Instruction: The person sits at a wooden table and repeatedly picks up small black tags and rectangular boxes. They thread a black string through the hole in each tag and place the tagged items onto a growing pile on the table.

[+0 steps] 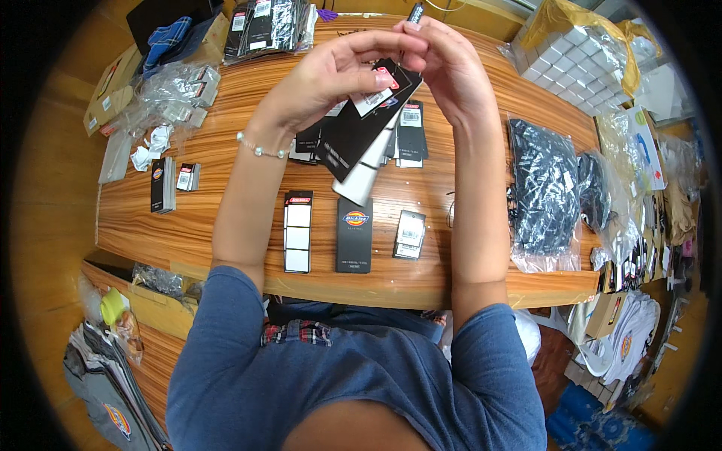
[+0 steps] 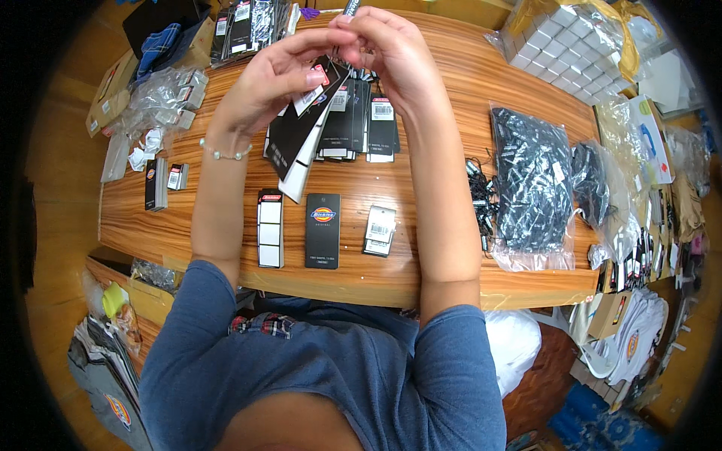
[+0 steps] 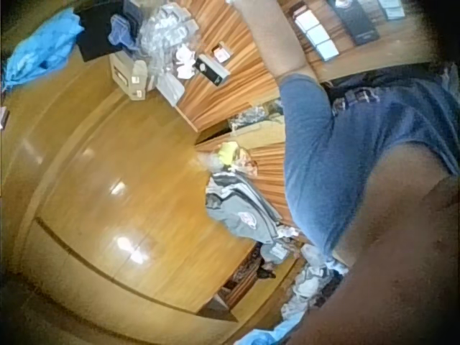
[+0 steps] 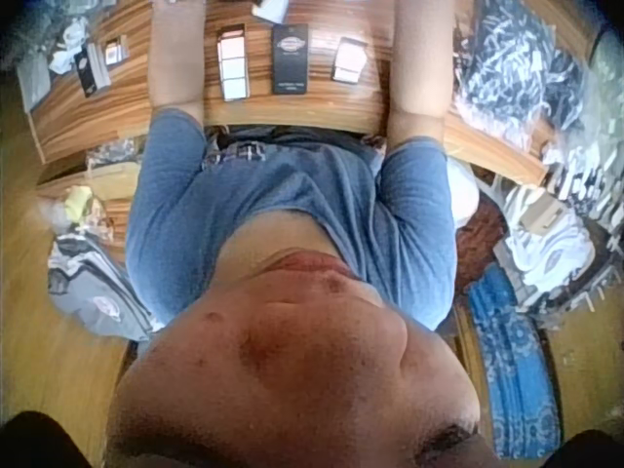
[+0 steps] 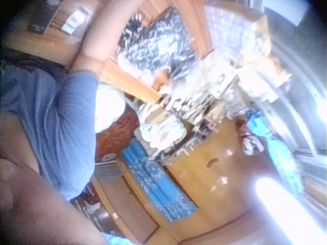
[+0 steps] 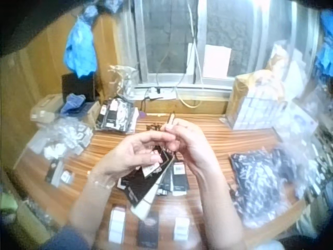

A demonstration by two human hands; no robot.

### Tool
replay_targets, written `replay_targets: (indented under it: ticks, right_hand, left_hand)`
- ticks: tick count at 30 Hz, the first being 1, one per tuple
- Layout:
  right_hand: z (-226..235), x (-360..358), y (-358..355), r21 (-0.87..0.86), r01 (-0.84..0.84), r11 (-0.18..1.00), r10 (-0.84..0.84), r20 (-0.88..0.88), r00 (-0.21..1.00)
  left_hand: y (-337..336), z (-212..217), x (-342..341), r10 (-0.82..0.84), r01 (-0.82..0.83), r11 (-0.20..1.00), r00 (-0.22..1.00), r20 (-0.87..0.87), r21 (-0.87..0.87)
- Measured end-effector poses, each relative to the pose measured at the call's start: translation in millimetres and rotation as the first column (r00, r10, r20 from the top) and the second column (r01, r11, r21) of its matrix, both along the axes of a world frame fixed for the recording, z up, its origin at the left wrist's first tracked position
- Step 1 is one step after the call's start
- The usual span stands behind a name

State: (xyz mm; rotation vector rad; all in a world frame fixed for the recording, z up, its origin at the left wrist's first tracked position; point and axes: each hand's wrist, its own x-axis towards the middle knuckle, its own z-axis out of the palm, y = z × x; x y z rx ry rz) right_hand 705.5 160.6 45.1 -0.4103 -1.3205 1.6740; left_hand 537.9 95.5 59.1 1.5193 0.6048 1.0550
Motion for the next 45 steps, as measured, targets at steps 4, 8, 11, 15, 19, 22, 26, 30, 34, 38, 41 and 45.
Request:
replay_targets:
  ticks: [4, 8, 11, 15, 19, 22, 26, 30, 34, 38, 41, 45]
  right_hand:
    - [2.3, -2.6, 0.5, -0.100, 0.088, 0.991, -0.095, -0.069, 0.993]
    - [16.5, 13.0, -1.1, 0.120, 0.208, 0.971, -0.224, 0.143, 0.964]
    - [4.2, 23.9, 6.7, 0.241, 0.280, 0.929, -0.323, 0.159, 0.933]
    - [-18.5, 37.7, 23.5, 0.251, 0.324, 0.912, -0.401, 0.379, 0.834]
    - [-51.3, 45.4, 27.0, 0.042, 0.366, 0.930, -0.343, 0.462, 0.818]
    - [-64.7, 47.1, 21.3, -0.056, 0.341, 0.938, -0.286, 0.429, 0.857]
    - [-74.2, 39.5, 27.4, -0.236, 0.385, 0.892, -0.327, 0.249, 0.912]
    - [-78.5, 27.5, 27.4, -0.213, 0.452, 0.866, -0.436, 0.117, 0.892]
    - [-84.7, 25.5, 36.0, -0.172, 0.479, 0.861, -0.487, -0.001, 0.874]
    - [-77.9, 37.3, 33.9, -0.067, 0.405, 0.912, -0.394, 0.134, 0.909]
    - [-78.6, 34.6, 29.7, -0.079, 0.382, 0.921, -0.359, 0.206, 0.910]
    - [-87.4, 39.9, 22.9, -0.034, 0.311, 0.950, -0.255, 0.491, 0.833]
  left_hand:
    - [24.6, 0.8, 10.3, 0.191, -0.197, 0.977, 0.978, 0.080, 0.077]
    - [63.7, 8.5, 18.8, 0.390, -0.397, 0.907, 0.918, 0.079, 0.140]
    - [88.3, 3.0, 32.2, 0.284, -0.283, 0.959, 0.950, 0.130, -0.021]
    - [137.8, -18.9, 31.8, 0.198, -0.175, 0.968, 0.973, 0.118, -0.181]
    - [163.8, -52.9, 39.1, 0.124, -0.144, 0.966, 0.987, -0.102, -0.213]
    - [162.3, -67.5, 48.0, 0.103, -0.118, 0.957, 0.992, -0.070, -0.266]
    - [149.8, -69.3, 60.2, 0.248, -0.245, 0.941, 0.969, -0.020, -0.234]
    - [133.9, -70.8, 78.9, 0.445, -0.444, 0.895, 0.895, 0.028, -0.046]
    - [125.5, -68.1, 85.0, 0.442, -0.442, 0.885, 0.896, 0.033, 0.146]
    - [133.9, -52.9, 78.2, 0.430, -0.430, 0.902, 0.902, 0.031, 0.033]
    - [162.3, -59.9, 64.6, 0.438, -0.442, 0.896, 0.895, 0.086, 0.046]
    - [176.2, -65.2, 54.3, 0.398, -0.397, 0.914, 0.917, -0.013, -0.085]
